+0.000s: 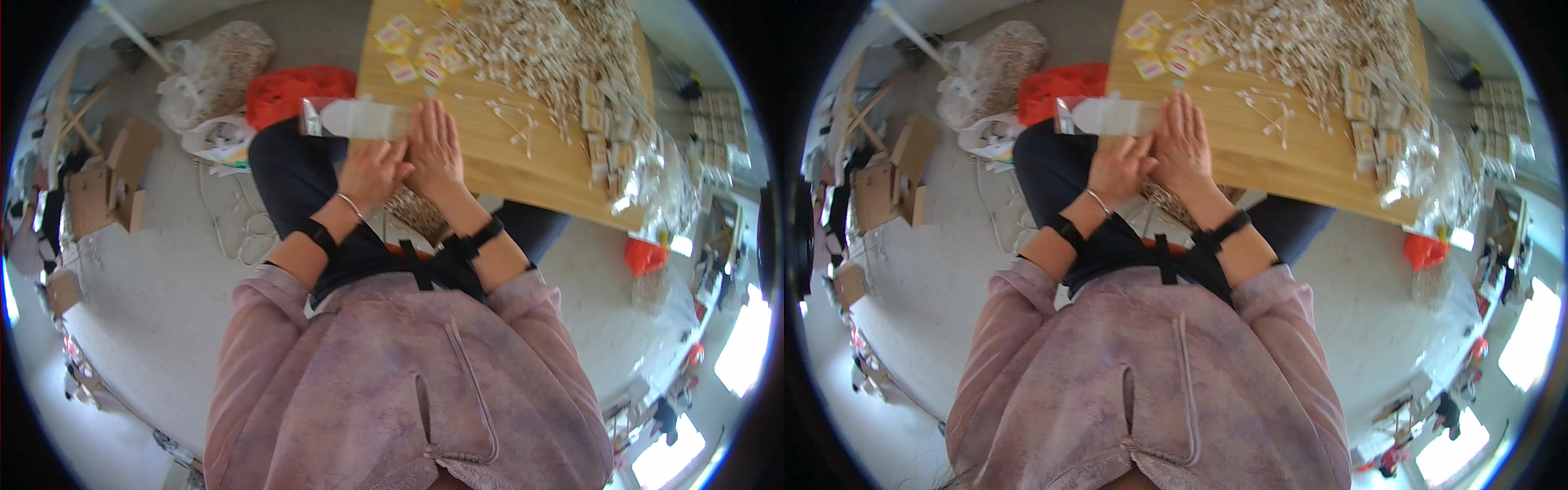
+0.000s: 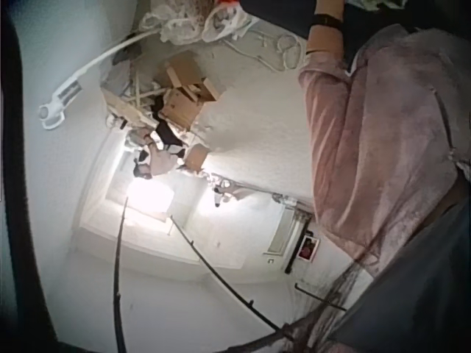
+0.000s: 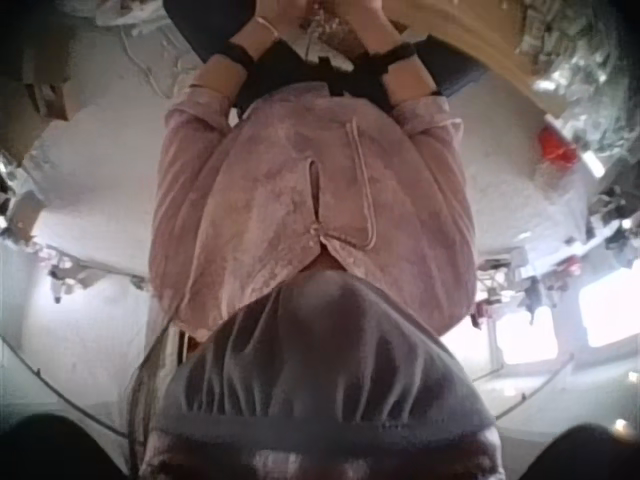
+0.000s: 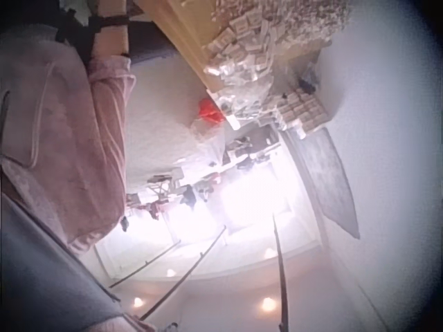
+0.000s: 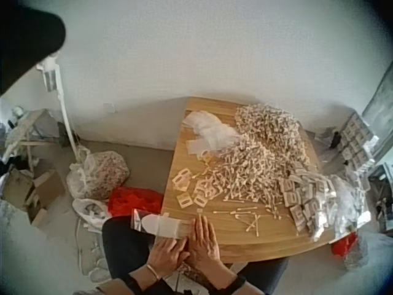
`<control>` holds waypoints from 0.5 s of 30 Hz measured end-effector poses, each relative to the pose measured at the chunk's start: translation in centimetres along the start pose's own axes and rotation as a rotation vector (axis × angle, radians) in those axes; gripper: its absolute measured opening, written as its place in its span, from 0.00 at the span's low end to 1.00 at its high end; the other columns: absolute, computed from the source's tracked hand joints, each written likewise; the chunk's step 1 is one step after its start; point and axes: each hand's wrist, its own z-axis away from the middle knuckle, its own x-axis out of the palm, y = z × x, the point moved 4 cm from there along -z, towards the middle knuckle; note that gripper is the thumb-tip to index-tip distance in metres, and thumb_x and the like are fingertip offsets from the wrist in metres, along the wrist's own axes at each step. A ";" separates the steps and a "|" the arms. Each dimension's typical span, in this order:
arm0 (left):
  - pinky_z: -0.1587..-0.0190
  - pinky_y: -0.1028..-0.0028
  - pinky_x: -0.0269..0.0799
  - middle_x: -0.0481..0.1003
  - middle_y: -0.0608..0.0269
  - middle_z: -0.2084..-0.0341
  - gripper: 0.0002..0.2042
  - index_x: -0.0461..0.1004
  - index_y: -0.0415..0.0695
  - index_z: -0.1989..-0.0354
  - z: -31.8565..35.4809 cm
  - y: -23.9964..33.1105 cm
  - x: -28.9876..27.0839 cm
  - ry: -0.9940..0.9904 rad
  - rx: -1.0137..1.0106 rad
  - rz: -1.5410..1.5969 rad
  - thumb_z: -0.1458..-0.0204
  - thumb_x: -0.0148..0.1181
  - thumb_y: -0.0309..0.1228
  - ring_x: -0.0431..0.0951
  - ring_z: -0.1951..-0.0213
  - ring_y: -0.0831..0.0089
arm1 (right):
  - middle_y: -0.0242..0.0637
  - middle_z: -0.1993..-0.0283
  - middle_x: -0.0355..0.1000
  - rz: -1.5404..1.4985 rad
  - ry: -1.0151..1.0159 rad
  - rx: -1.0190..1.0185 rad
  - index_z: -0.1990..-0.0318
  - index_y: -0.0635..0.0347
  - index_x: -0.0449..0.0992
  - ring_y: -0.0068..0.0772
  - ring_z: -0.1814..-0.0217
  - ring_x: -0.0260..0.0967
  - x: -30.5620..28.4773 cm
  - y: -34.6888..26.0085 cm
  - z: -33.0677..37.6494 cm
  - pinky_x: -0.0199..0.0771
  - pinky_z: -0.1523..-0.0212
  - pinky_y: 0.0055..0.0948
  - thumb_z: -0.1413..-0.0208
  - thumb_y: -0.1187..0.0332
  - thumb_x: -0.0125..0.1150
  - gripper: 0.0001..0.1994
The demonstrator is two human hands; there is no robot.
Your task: Packaging and labeling bundles of cotton swabs into plastic bags.
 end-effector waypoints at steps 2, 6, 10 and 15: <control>0.61 0.59 0.68 0.67 0.61 0.75 0.20 0.73 0.46 0.51 0.5 -0.1 1.3 -0.025 0.094 -0.099 0.48 0.54 0.45 0.72 0.69 0.63 | 0.49 0.28 0.41 -0.188 0.007 0.011 0.33 0.66 0.49 0.46 0.24 0.31 -0.1 0.1 0.5 0.32 0.28 0.42 0.48 0.55 0.49 0.37; 0.60 0.63 0.68 0.68 0.61 0.71 0.18 0.72 0.45 0.55 -1.5 1.9 3.1 0.089 0.083 0.123 0.49 0.56 0.44 0.73 0.65 0.63 | 0.54 0.28 0.40 0.005 0.002 0.071 0.34 0.70 0.47 0.49 0.24 0.31 0.7 3.4 1.6 0.31 0.28 0.44 0.45 0.57 0.47 0.36; 0.61 0.63 0.67 0.68 0.60 0.69 0.18 0.70 0.45 0.55 0.1 0.9 1.8 0.011 0.027 0.143 0.47 0.54 0.44 0.73 0.64 0.61 | 0.56 0.29 0.40 -0.028 0.102 -0.040 0.34 0.72 0.46 0.51 0.24 0.31 1.5 1.5 1.9 0.30 0.28 0.45 0.45 0.58 0.46 0.36; 0.60 0.63 0.67 0.68 0.59 0.71 0.18 0.71 0.44 0.54 -0.2 1.3 2.2 0.090 0.033 0.169 0.46 0.54 0.44 0.73 0.66 0.60 | 0.56 0.28 0.38 -0.051 0.153 -0.050 0.33 0.72 0.44 0.51 0.24 0.30 0.7 1.7 1.9 0.30 0.28 0.44 0.45 0.57 0.47 0.37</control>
